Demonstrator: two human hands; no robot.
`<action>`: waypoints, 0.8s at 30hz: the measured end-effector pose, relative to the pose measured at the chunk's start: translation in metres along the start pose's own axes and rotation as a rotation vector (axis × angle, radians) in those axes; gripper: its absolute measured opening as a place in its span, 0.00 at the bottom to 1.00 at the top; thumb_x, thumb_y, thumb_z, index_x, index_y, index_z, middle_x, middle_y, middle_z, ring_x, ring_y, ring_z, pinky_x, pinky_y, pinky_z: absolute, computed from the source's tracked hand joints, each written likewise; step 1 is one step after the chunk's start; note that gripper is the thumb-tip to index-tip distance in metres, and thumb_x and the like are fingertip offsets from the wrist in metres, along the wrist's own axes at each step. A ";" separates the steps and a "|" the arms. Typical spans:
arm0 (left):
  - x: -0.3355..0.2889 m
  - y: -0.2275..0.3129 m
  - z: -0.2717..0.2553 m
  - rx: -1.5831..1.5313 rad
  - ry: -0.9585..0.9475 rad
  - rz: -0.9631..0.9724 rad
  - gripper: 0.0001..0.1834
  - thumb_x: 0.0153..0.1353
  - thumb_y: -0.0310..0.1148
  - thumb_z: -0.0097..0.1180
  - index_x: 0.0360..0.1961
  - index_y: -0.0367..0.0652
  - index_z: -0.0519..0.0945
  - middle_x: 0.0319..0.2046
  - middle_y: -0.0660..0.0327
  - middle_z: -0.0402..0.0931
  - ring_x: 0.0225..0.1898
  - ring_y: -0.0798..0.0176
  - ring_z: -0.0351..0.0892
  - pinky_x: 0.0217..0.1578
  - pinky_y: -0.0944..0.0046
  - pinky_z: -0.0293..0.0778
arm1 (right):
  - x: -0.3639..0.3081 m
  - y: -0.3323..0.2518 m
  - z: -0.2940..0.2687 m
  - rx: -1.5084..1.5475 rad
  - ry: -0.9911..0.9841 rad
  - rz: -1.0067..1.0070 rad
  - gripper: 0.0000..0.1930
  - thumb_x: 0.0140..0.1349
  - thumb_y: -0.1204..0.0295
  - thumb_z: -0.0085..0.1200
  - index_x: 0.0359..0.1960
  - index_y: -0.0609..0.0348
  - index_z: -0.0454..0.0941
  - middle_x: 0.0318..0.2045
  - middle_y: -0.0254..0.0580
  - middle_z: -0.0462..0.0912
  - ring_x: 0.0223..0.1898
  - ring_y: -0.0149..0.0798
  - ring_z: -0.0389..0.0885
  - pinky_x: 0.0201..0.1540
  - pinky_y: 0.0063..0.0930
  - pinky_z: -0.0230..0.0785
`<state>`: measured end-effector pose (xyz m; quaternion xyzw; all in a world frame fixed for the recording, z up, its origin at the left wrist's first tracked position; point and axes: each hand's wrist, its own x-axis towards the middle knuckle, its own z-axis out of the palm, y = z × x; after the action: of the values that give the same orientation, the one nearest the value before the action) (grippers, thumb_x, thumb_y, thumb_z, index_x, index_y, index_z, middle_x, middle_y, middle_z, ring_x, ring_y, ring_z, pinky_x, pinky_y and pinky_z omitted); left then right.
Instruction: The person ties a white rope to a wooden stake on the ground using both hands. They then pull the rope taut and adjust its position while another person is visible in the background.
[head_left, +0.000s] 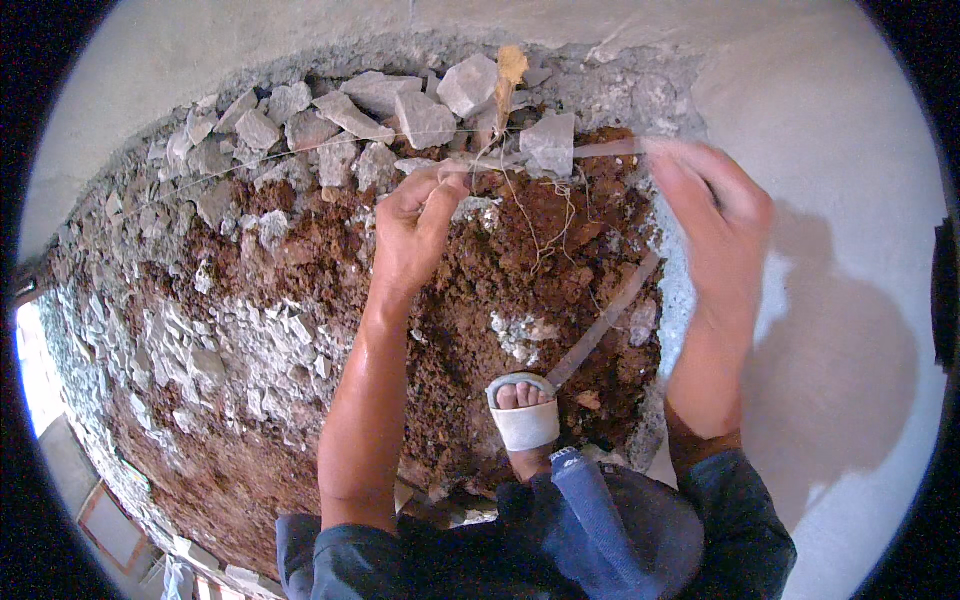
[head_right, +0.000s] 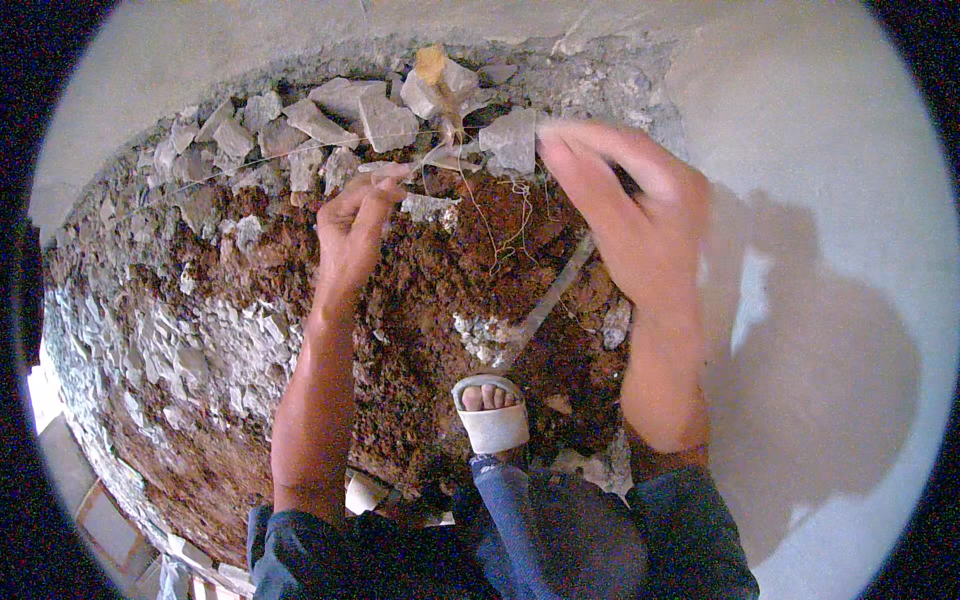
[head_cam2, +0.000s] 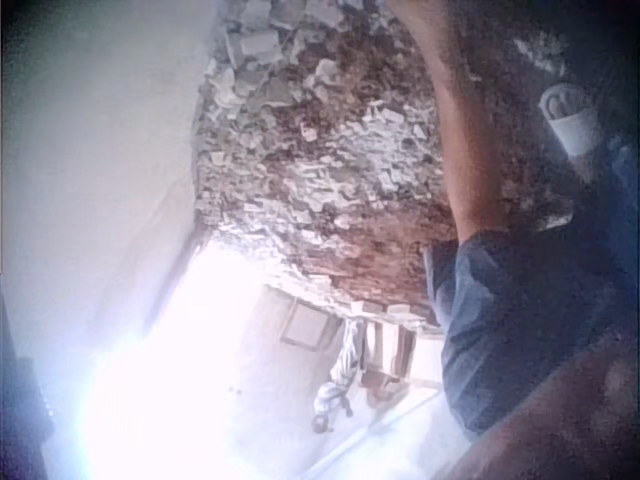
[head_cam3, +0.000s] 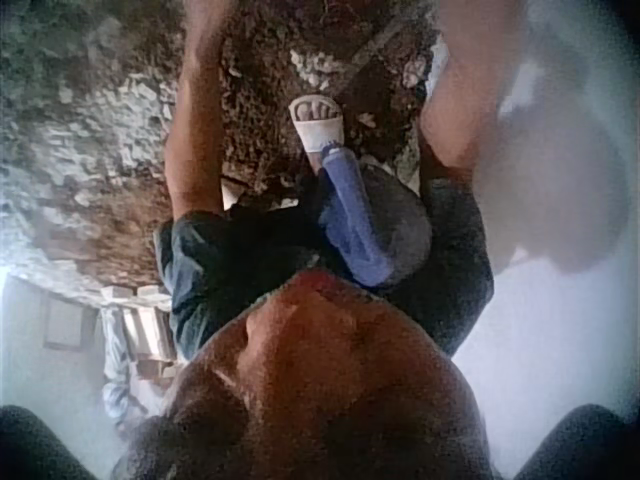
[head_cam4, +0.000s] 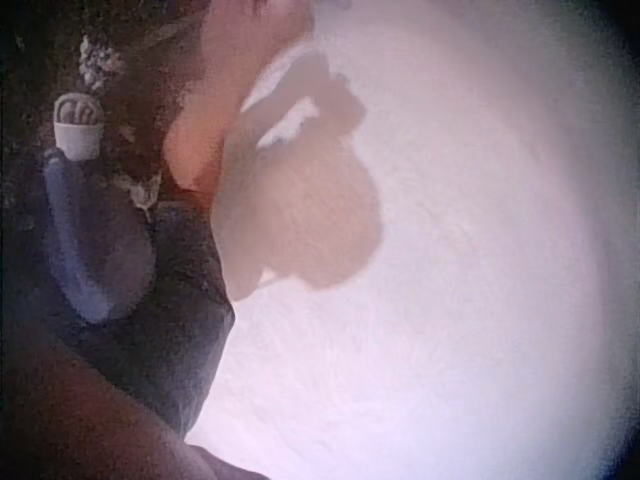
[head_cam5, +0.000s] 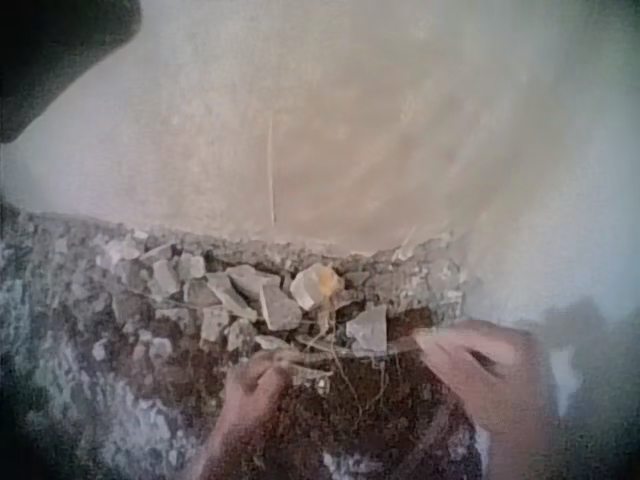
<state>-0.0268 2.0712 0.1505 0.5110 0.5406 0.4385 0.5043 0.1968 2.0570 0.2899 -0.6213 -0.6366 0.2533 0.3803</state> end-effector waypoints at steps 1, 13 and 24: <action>-0.004 0.010 -0.001 -0.053 0.008 -0.014 0.15 0.62 0.37 0.54 0.35 0.33 0.82 0.36 0.57 0.81 0.40 0.66 0.77 0.46 0.66 0.69 | 0.013 0.011 0.018 0.068 0.013 -0.010 0.08 0.58 0.73 0.58 0.36 0.63 0.82 0.33 0.43 0.85 0.36 0.32 0.82 0.41 0.25 0.74; 0.012 0.069 -0.010 -0.384 -0.169 -0.006 0.24 0.62 0.25 0.41 0.62 0.36 0.66 0.47 0.52 0.77 0.27 0.68 0.78 0.36 0.67 0.75 | 0.017 0.046 0.099 0.026 -0.243 -0.208 0.13 0.57 0.75 0.54 0.45 0.60 0.79 0.33 0.44 0.82 0.31 0.35 0.79 0.34 0.28 0.72; 0.029 0.065 -0.010 0.383 -0.377 0.373 0.38 0.52 0.20 0.49 0.67 0.44 0.58 0.63 0.49 0.61 0.55 0.55 0.72 0.48 0.63 0.73 | 0.027 0.041 0.099 0.293 -0.323 -0.067 0.15 0.60 0.64 0.54 0.41 0.64 0.79 0.33 0.47 0.84 0.30 0.34 0.81 0.34 0.30 0.73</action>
<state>-0.0282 2.1062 0.2134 0.7589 0.4073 0.3115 0.4014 0.1436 2.1026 0.2042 -0.4891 -0.6658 0.4266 0.3680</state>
